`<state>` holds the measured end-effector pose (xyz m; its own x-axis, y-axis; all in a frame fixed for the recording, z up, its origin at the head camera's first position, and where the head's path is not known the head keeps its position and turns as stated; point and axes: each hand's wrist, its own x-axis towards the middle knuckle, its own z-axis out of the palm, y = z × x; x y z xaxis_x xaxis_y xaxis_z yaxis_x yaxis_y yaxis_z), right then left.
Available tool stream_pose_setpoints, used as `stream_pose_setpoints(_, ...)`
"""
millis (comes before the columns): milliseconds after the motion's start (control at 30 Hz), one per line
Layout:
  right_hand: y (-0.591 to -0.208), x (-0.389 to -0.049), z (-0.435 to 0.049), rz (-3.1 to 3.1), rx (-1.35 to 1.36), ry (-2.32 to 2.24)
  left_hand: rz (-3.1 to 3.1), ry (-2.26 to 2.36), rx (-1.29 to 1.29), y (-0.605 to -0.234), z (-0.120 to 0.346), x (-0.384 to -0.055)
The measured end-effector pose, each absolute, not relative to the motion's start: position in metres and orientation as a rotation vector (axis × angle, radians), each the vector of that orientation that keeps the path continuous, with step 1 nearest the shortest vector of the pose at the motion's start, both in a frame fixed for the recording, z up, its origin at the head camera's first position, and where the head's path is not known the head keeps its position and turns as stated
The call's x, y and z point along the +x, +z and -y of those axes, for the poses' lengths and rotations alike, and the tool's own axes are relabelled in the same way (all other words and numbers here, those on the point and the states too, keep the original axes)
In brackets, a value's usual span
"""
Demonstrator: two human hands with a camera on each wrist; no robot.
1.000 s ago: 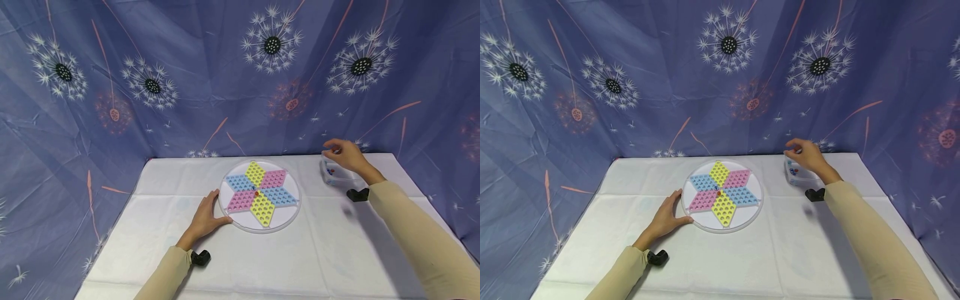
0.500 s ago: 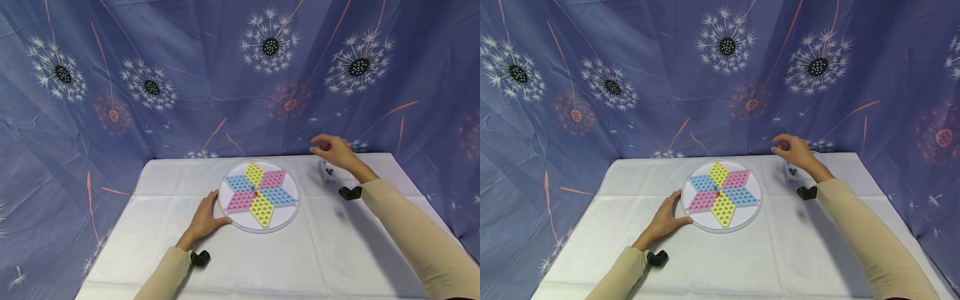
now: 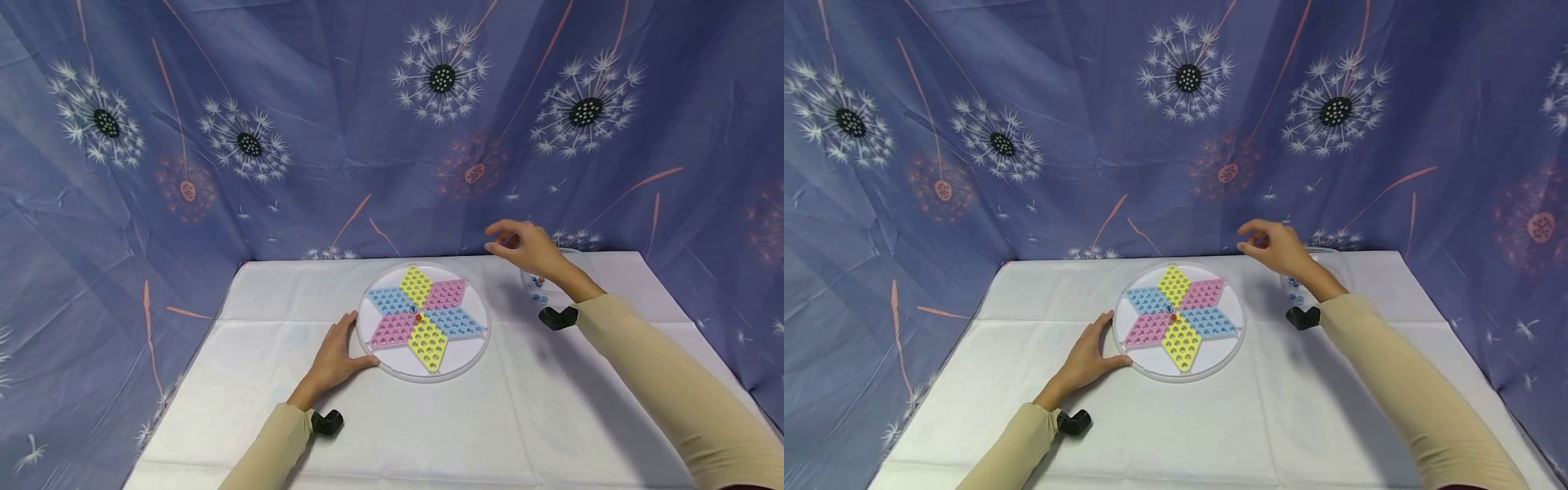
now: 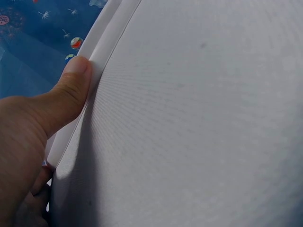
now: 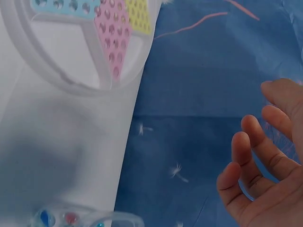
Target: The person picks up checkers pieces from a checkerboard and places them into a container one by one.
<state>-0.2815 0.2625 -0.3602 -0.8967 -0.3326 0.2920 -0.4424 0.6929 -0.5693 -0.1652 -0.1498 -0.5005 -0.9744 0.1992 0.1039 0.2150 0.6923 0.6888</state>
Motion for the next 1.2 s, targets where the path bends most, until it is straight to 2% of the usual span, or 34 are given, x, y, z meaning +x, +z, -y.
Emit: stream_pose_setpoints(1200, -0.373, -0.268, -0.199, 2.709, 0.938, 1.118, 2.881, -1.157, -0.341, -0.501, 0.149, -0.165)
